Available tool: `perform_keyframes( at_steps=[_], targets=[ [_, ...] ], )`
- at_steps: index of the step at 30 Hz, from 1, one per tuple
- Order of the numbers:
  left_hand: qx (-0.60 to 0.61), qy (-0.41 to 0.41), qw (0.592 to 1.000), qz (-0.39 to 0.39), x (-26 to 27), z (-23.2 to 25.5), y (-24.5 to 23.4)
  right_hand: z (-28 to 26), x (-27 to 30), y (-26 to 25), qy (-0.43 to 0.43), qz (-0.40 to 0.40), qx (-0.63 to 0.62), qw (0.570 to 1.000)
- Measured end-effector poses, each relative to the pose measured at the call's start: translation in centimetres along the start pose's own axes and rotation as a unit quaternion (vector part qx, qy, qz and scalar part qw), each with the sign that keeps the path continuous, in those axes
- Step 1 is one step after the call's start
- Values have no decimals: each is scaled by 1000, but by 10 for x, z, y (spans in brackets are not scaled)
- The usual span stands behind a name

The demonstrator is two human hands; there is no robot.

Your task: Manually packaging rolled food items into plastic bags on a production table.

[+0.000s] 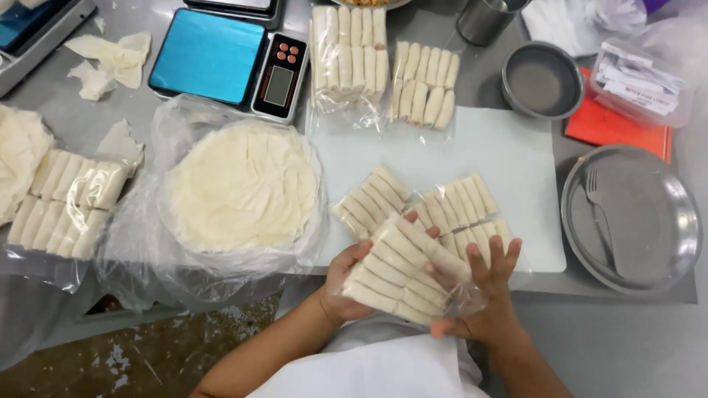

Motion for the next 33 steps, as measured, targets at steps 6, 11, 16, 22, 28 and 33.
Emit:
perform_keyframes(
  at_steps=[6,11,16,22,28,33],
  targets=[
    [-183,-53,970,151,8,1,-50,4,-12,12,-18,-39,23,999],
    [-227,-27,949,215,15,-3,-48,4,0,21,41,-113,-70,990],
    [-184,-63,977,85,23,-12,-24,-6,-7,0,57,-54,-145,986],
    [-82,-113,988,63,18,-22,-30,22,53,-48,190,68,-194,960],
    [-50,-130,989,44,10,-24,-33,16,61,-60,-96,-45,-116,988],
    [-22,-168,976,138,7,-17,-61,12,31,-51,-257,-101,-85,957]
  ],
)
Point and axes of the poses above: each hand's wrist, its own x-axis away from the middle knuckle, its own y-axis out of the palm, z = x × y, the point moved 6 cm from there along -x, towards the middle knuckle, and after that the axes turned 14 degrees about z, right-handed, at the moved point
